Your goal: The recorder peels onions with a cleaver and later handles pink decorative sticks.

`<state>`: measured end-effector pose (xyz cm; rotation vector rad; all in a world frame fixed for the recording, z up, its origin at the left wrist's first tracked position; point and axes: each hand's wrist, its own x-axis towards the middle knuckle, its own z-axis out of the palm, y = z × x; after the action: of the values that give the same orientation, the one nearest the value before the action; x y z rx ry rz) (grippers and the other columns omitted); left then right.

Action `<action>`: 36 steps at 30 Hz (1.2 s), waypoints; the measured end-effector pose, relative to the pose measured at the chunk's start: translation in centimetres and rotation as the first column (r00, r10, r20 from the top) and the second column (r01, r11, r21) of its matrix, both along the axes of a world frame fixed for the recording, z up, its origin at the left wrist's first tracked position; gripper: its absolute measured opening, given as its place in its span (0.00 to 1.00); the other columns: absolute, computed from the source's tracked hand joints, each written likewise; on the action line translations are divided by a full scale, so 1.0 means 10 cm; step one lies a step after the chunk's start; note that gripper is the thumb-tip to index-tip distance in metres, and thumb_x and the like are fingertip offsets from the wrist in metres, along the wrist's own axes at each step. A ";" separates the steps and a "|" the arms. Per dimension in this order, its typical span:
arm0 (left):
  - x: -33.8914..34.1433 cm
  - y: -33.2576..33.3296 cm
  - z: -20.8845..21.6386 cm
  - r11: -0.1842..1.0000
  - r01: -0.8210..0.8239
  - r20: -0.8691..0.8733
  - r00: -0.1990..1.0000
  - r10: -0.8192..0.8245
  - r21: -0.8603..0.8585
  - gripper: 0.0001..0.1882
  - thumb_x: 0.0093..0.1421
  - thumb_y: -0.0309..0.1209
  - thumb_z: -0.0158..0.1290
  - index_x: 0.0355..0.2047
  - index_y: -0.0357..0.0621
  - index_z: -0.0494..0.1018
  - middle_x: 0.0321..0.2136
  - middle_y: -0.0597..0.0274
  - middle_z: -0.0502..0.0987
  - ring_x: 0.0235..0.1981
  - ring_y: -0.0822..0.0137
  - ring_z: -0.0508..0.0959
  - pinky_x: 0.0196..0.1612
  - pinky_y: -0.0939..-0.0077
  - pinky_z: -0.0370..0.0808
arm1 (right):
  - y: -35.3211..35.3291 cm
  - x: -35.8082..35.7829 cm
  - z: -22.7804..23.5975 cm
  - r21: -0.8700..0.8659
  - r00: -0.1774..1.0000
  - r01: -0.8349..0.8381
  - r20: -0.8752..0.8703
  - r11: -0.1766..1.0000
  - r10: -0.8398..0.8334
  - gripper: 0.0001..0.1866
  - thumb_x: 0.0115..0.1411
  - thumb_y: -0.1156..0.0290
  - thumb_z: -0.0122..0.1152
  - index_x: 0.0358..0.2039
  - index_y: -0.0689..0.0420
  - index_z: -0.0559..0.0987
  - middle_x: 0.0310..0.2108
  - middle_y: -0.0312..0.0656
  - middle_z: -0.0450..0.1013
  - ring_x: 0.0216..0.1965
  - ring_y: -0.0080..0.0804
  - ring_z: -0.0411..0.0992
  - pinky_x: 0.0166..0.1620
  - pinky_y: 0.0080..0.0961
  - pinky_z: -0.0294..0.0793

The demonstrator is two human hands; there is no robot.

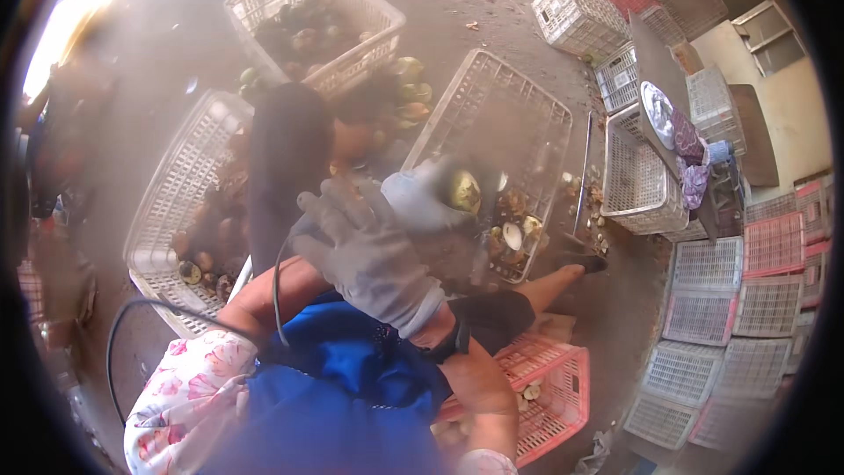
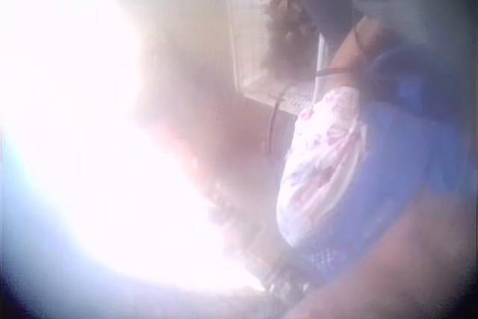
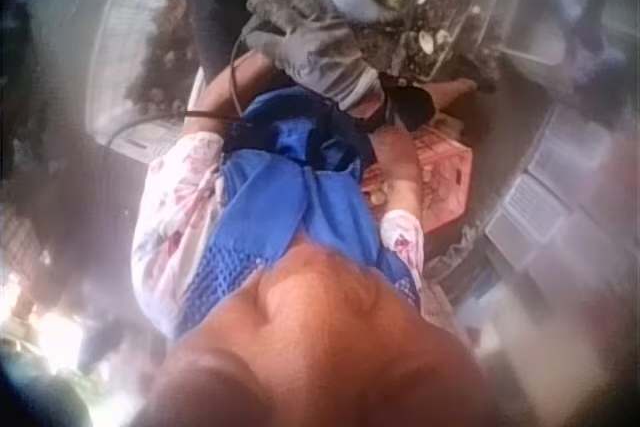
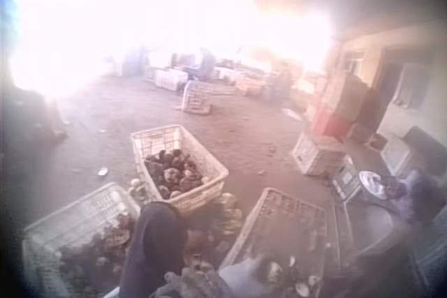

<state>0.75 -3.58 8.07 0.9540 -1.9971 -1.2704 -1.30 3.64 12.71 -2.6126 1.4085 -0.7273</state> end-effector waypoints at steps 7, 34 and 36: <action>-0.20 0.15 -0.31 0.879 -0.015 0.090 0.994 0.065 -0.477 0.32 0.43 0.44 0.69 0.50 0.56 0.75 0.33 0.52 0.79 0.33 0.52 0.82 0.34 0.56 0.78 | -0.16 0.06 -0.20 0.238 0.976 0.130 -0.202 0.963 -0.082 0.12 0.56 0.66 0.62 0.41 0.47 0.86 0.55 0.42 0.75 0.60 0.47 0.69 0.60 0.42 0.68; -0.09 0.11 -0.81 0.954 0.044 -0.039 0.999 -0.034 0.296 0.47 0.48 0.37 0.70 0.66 0.39 0.61 0.51 0.47 0.77 0.52 0.55 0.78 0.55 0.67 0.75 | 0.79 -1.45 -1.31 0.437 0.346 0.853 -0.064 0.285 -0.936 0.30 0.58 0.67 0.65 0.61 0.57 0.70 0.51 0.56 0.70 0.52 0.55 0.72 0.54 0.42 0.73; -0.08 0.11 -0.81 0.982 0.080 0.074 0.993 -0.094 0.172 0.47 0.48 0.37 0.70 0.66 0.40 0.62 0.51 0.46 0.77 0.53 0.53 0.78 0.55 0.65 0.75 | 0.69 -1.55 -1.07 0.661 0.323 0.707 0.016 0.252 -0.946 0.24 0.56 0.69 0.63 0.53 0.61 0.75 0.42 0.54 0.74 0.47 0.53 0.74 0.49 0.42 0.74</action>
<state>-0.09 -2.48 -0.03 1.0224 -2.0384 -1.4907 -16.85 10.58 2.01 -0.9268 2.3836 -0.6967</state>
